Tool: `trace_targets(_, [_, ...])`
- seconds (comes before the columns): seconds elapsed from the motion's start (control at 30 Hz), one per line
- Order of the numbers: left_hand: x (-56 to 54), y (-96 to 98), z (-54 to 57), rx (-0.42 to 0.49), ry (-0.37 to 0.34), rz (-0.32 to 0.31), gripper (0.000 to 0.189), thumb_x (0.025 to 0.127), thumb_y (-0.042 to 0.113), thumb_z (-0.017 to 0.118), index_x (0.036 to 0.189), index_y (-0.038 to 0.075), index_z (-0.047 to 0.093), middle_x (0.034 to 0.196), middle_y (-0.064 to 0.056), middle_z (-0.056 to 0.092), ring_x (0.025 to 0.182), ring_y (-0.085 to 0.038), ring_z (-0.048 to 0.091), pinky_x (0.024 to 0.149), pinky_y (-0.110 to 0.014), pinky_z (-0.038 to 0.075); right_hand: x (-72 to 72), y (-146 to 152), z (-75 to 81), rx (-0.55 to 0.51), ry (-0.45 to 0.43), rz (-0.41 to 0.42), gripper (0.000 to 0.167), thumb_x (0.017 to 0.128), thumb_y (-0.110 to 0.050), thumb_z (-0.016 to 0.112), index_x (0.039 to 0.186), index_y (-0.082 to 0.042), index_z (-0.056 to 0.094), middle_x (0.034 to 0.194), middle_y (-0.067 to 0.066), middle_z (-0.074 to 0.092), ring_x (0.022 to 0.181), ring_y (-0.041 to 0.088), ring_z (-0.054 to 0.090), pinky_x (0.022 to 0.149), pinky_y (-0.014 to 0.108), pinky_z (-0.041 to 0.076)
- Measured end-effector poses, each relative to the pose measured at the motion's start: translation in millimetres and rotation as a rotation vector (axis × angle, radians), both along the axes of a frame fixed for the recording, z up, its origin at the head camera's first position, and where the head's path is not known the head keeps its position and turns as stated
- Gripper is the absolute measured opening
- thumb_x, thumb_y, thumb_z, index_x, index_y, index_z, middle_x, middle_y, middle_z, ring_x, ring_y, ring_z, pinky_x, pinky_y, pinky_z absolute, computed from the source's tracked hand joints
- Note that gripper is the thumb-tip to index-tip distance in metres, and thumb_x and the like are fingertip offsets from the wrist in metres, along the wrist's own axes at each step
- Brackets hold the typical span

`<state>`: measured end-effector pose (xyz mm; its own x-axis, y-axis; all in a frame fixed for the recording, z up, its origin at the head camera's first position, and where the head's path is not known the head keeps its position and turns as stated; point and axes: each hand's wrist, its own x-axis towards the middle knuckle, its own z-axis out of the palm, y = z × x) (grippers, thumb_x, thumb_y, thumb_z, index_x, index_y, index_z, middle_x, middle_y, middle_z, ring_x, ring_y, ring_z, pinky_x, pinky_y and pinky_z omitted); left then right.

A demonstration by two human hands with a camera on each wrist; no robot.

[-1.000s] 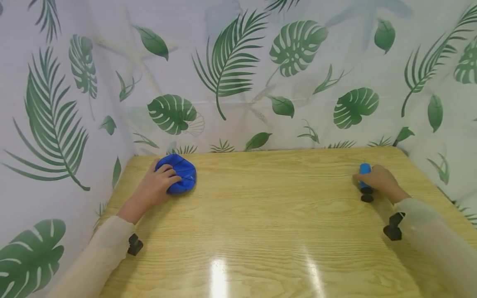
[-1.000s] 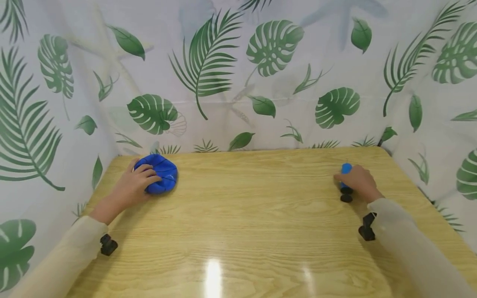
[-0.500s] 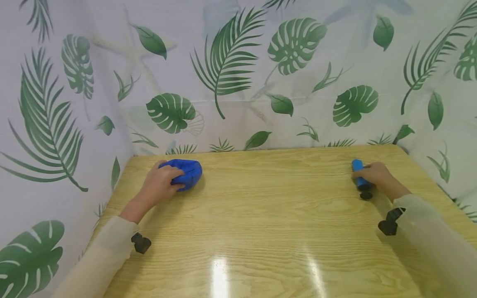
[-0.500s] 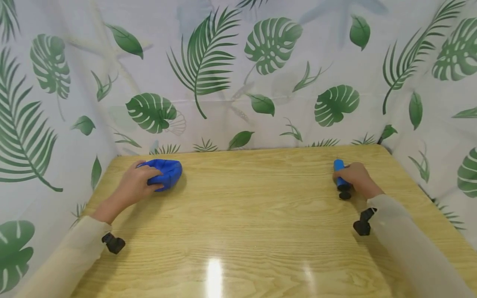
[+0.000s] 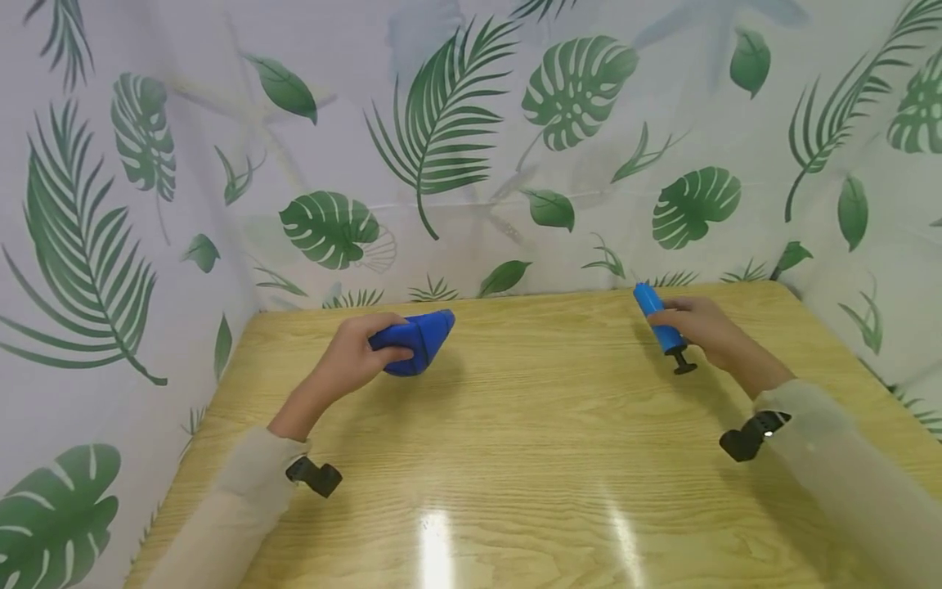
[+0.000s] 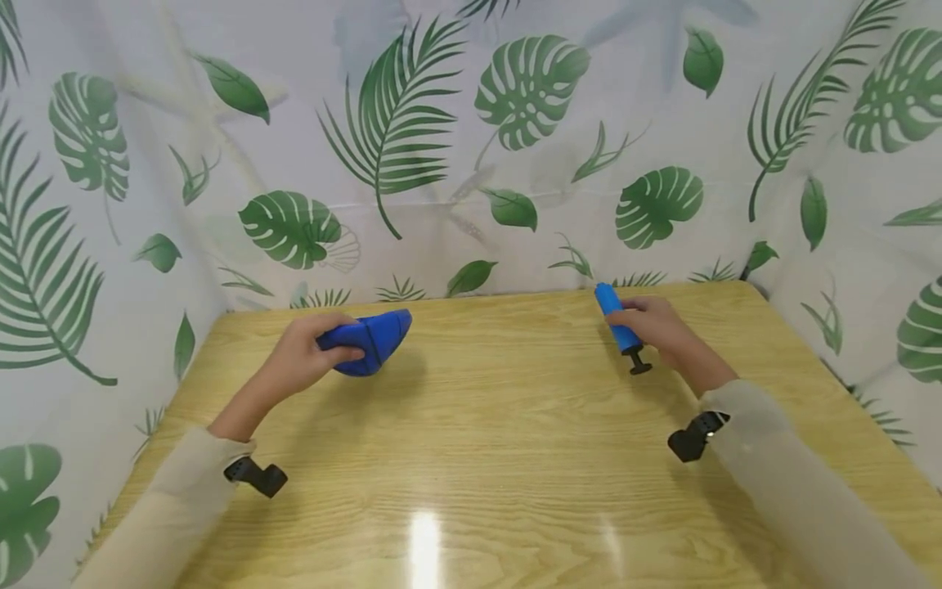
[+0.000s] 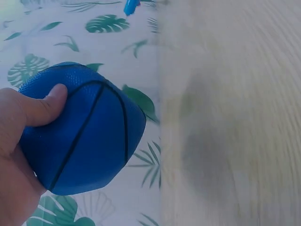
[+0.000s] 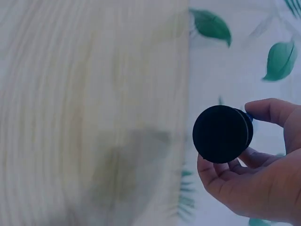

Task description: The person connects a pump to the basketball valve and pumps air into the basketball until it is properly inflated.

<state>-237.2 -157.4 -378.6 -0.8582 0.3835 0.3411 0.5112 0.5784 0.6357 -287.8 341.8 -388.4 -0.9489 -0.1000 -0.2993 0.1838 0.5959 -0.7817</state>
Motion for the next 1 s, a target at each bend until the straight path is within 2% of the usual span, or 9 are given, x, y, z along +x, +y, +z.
trace_targets(0.13, [-3.1,8.0,3.6,0.146,-0.097,-0.019,0.028,0.088,0.004,0.078,0.115,0.0,0.07,0.114,-0.02,0.073,0.107,-0.037,0.069,0.091,-0.054,0.057,5.3,-24,13.1,-0.045,0.052,0.041,0.076,0.107,-0.035,0.05,0.16,0.005,0.013,0.158,0.038,0.027,0.14,0.052,0.04,0.113,0.06,0.038])
trace_targets(0.23, [-5.2,13.0,5.9,0.218,-0.118,-0.023,0.031,0.089,0.004,0.078,0.118,-0.002,0.068,0.117,-0.023,0.07,0.11,-0.039,0.067,0.093,-0.056,0.056,11.8,-41,21.8,-0.093,0.104,0.093,0.072,0.107,-0.032,0.052,0.161,0.001,0.018,0.154,0.034,0.038,0.131,0.046,0.054,0.102,0.046,0.05])
trace_targets(0.37, [-7.3,18.5,9.0,0.31,-0.15,-0.019,0.036,0.09,0.004,0.076,0.123,-0.004,0.064,0.124,-0.026,0.067,0.116,-0.042,0.064,0.097,-0.058,0.053,22.6,-64,33.9,-0.14,0.177,0.152,0.064,0.106,-0.026,0.056,0.158,-0.001,0.03,0.144,0.03,0.05,0.111,0.03,0.069,0.086,0.03,0.055])
trace_targets(0.43, [-8.9,20.9,9.7,0.357,-0.17,-0.02,0.039,0.092,0.003,0.075,0.127,-0.005,0.063,0.128,-0.026,0.065,0.12,-0.042,0.062,0.099,-0.058,0.052,27.8,-74,39.3,-0.154,0.204,0.176,0.06,0.105,-0.024,0.057,0.156,-0.002,0.035,0.14,0.029,0.053,0.104,0.024,0.07,0.084,0.029,0.056])
trace_targets(0.57, [-9.8,26.2,9.8,0.402,-0.152,-0.019,0.039,0.092,0.002,0.074,0.128,-0.005,0.062,0.129,-0.026,0.065,0.121,-0.042,0.062,0.1,-0.058,0.051,36.3,-89,46.7,-0.179,0.235,0.229,0.054,0.105,-0.021,0.059,0.152,-0.002,0.042,0.136,0.029,0.056,0.102,0.026,0.071,0.084,0.034,0.057])
trace_targets(0.63, [-8.7,29.9,7.9,0.379,-0.092,-0.027,0.034,0.089,0.0,0.076,0.121,-0.005,0.066,0.122,-0.025,0.068,0.116,-0.041,0.064,0.098,-0.058,0.053,39.7,-94,48.2,-0.188,0.25,0.262,0.053,0.104,-0.02,0.06,0.151,-0.001,0.043,0.135,0.028,0.057,0.103,0.029,0.07,0.084,0.035,0.058])
trace_targets(0.7, [-6.8,34.8,4.7,0.31,0.017,-0.043,0.027,0.085,-0.003,0.078,0.111,-0.004,0.069,0.113,-0.023,0.071,0.11,-0.039,0.067,0.095,-0.056,0.054,42.7,-99,48.4,-0.189,0.265,0.297,0.052,0.104,-0.019,0.06,0.15,-0.001,0.044,0.131,0.025,0.058,0.101,0.028,0.07,0.083,0.034,0.058])
trace_targets(0.9, [0.9,52.4,-7.6,-0.032,0.586,-0.102,0.015,0.08,-0.008,0.079,0.084,0.005,0.075,0.083,-0.008,0.075,0.083,-0.026,0.068,0.087,-0.045,0.052,50.5,-110,44.1,-0.202,0.286,0.353,0.05,0.102,-0.017,0.062,0.148,-0.002,0.047,0.124,0.023,0.061,0.097,0.026,0.071,0.081,0.035,0.058])
trace_targets(1.0, [5.3,58.6,-12.0,-0.107,0.768,-0.118,0.027,0.08,-0.017,0.071,0.078,0.009,0.075,0.079,-0.003,0.074,0.079,-0.023,0.067,0.084,-0.042,0.052,54.7,-115,41.8,-0.194,0.282,0.361,0.051,0.101,-0.017,0.064,0.148,-0.003,0.048,0.123,0.025,0.062,0.098,0.029,0.071,0.081,0.035,0.058])
